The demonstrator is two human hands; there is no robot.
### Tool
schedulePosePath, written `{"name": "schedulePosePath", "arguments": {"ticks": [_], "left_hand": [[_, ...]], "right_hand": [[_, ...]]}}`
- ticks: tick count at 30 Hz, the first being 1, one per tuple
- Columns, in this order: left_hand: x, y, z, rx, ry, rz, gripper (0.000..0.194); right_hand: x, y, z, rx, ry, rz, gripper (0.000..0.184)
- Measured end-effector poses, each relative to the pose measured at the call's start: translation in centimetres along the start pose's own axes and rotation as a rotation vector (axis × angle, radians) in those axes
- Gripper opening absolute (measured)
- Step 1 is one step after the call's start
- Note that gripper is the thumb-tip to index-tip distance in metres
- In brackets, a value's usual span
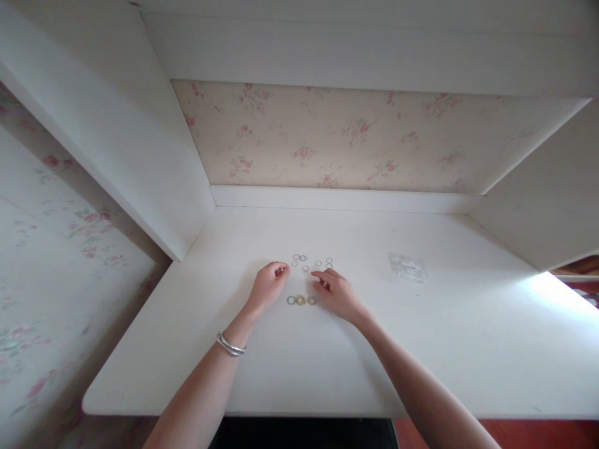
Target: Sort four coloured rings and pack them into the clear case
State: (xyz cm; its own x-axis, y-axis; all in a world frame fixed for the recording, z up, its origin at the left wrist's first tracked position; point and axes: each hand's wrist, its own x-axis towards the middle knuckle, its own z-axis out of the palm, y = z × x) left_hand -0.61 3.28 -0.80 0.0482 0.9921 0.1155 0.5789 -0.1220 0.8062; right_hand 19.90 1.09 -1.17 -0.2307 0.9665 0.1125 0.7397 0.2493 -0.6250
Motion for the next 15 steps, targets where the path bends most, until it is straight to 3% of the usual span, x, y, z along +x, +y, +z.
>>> {"name": "schedulePosePath", "arguments": {"ticks": [3,7,11,15], "left_hand": [[0.2,-0.5,0.2,-0.024,-0.020,-0.019,0.026],[0.5,-1.0,0.3,-0.032,-0.038,-0.015,0.025],[0.6,-1.3,0.3,-0.024,-0.060,-0.012,0.026],[0.7,-1.4,0.3,-0.011,-0.073,-0.008,0.026]], "right_hand": [[1.6,-0.6,0.2,-0.152,-0.060,-0.010,0.033],[2.7,-0.7,0.7,-0.229,-0.073,0.018,0.023],[2.4,-0.1,0.9,-0.184,-0.059,-0.009,0.021],[0.9,0.2,0.7,-0.014,0.057,-0.055,0.020]]}}
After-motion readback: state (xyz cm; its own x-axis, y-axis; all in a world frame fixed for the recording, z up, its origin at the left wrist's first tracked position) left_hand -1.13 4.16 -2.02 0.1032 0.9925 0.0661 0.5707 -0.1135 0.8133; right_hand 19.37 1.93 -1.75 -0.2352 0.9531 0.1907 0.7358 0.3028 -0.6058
